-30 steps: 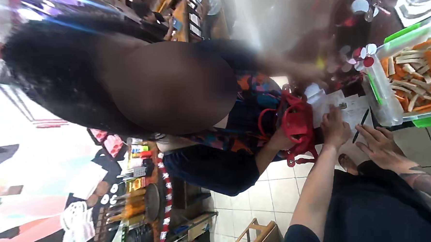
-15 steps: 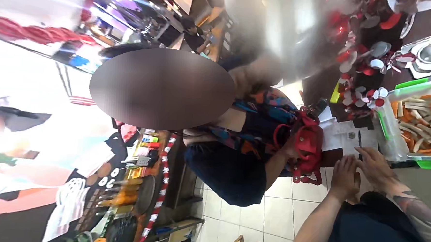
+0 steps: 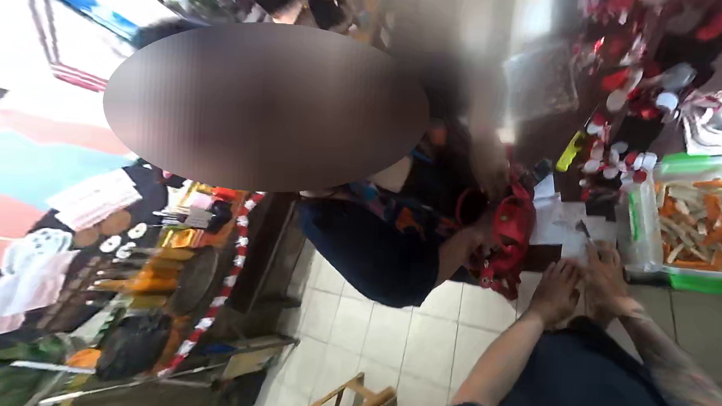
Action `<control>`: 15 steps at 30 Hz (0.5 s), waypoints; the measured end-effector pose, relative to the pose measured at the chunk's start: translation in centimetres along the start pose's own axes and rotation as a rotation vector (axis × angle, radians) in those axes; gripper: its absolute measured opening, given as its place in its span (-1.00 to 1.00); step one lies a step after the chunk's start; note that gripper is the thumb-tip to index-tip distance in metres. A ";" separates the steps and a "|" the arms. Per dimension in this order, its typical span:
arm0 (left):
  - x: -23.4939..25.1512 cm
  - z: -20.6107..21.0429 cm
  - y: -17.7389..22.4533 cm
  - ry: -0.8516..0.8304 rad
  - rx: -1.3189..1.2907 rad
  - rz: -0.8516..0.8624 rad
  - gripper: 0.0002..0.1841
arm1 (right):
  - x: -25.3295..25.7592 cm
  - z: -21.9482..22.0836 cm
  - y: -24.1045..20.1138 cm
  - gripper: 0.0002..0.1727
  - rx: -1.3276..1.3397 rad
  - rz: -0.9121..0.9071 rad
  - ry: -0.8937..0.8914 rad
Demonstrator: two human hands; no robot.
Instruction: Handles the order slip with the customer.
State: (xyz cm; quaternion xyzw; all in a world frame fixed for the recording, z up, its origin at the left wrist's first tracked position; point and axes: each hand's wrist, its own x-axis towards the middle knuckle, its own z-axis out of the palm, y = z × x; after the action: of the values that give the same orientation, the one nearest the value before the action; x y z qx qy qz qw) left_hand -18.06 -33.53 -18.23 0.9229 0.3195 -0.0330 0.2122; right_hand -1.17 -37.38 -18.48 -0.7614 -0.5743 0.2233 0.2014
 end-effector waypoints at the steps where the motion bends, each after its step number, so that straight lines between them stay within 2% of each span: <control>1: 0.1 -0.4 0.0 0.002 -0.027 -0.002 -0.37 | 0.1 -0.2 -0.2 -0.15 -0.005 -0.022 0.020; 3: 0.1 -1.4 0.4 0.061 -0.164 0.007 -0.39 | -0.2 -0.8 -0.9 -0.27 0.093 -0.115 0.081; 6: -1.8 -5.2 3.2 0.372 -0.544 0.172 -0.38 | -2.6 -4.4 -4.0 -0.32 0.486 -0.345 0.208; 8: -4.8 -9.8 6.5 0.630 -0.690 0.386 -0.30 | -5.2 -8.1 -8.7 -0.28 0.745 -0.554 0.304; 10: -8.0 -15.5 9.7 0.819 -0.682 0.593 -0.27 | -8.9 -14.5 -15.3 -0.30 0.828 -0.759 0.259; 12: -11.0 -20.7 12.1 0.949 -0.714 0.841 -0.40 | -12.4 -22.9 -23.0 -0.46 0.846 -0.856 0.132; 13: -12.3 -22.8 13.0 0.950 -0.814 0.961 -0.50 | -13.4 -26.8 -26.0 -0.44 0.729 -0.893 -0.042; 14: -13.7 -24.5 13.7 0.887 -0.955 1.045 -0.58 | -14.0 -29.9 -28.4 -0.46 0.567 -0.895 -0.274; 15: -15.1 -25.6 14.2 0.712 -1.187 1.121 -0.65 | -14.3 -31.2 -30.1 -0.53 0.485 -0.915 -0.436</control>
State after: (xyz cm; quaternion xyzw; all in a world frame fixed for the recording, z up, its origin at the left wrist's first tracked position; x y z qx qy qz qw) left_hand -23.38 -41.62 13.23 0.6371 -0.1677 0.5356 0.5283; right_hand -10.42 -44.93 25.57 -0.3028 -0.8064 0.3914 0.3238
